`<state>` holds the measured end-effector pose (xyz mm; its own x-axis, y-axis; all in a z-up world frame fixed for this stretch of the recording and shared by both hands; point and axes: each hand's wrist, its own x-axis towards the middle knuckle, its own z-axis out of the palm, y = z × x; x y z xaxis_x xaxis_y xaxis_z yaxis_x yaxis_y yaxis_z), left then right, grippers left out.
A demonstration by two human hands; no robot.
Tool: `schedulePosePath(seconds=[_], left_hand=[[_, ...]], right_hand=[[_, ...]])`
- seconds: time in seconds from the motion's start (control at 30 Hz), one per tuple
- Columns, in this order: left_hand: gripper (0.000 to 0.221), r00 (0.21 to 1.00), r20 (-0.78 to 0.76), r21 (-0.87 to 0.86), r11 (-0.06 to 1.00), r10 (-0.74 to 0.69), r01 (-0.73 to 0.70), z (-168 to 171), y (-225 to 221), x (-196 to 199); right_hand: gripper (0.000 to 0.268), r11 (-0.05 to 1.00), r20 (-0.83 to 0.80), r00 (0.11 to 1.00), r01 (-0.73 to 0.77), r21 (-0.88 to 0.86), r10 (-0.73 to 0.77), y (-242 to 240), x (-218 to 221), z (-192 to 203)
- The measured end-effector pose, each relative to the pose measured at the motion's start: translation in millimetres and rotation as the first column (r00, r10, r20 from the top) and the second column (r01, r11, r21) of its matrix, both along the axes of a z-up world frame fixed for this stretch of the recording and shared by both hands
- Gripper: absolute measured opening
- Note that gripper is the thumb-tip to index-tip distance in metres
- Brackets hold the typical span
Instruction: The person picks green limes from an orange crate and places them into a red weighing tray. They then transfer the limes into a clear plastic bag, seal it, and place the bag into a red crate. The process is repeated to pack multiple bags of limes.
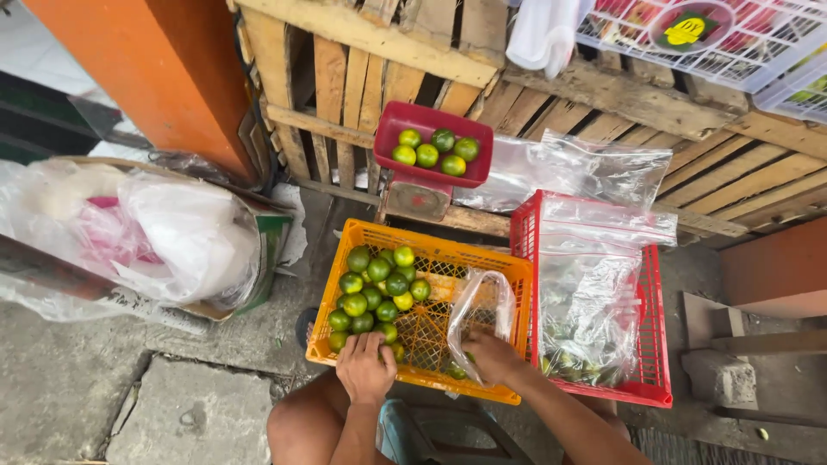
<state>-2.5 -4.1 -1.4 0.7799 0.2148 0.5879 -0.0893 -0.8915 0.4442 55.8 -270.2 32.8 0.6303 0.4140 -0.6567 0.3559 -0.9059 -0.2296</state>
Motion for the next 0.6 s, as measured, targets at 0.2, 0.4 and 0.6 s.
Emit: schedulePosePath(seconds=[0.2, 0.4, 0.6], left_hand=[[0.013, 1.000, -0.003, -0.001, 1.000, 0.023, -0.023, -5, -3, 1], [0.013, 0.999, -0.019, -0.007, 1.000, 0.029, -0.029, -4, -2, 1], [0.013, 1.000, 0.009, -0.009, 1.000, 0.011, -0.011, -1, 0, 3]], right_hand=[[0.080, 0.910, 0.230, 0.880, 0.395, 0.130, -0.415, 28, 29, 55], [0.072, 0.917, 0.014, 0.917, 0.398, 0.035, -0.399, 40, 20, 55], [0.052, 0.941, 0.170, 0.925, 0.329, 0.086, -0.339, 30, 29, 20]])
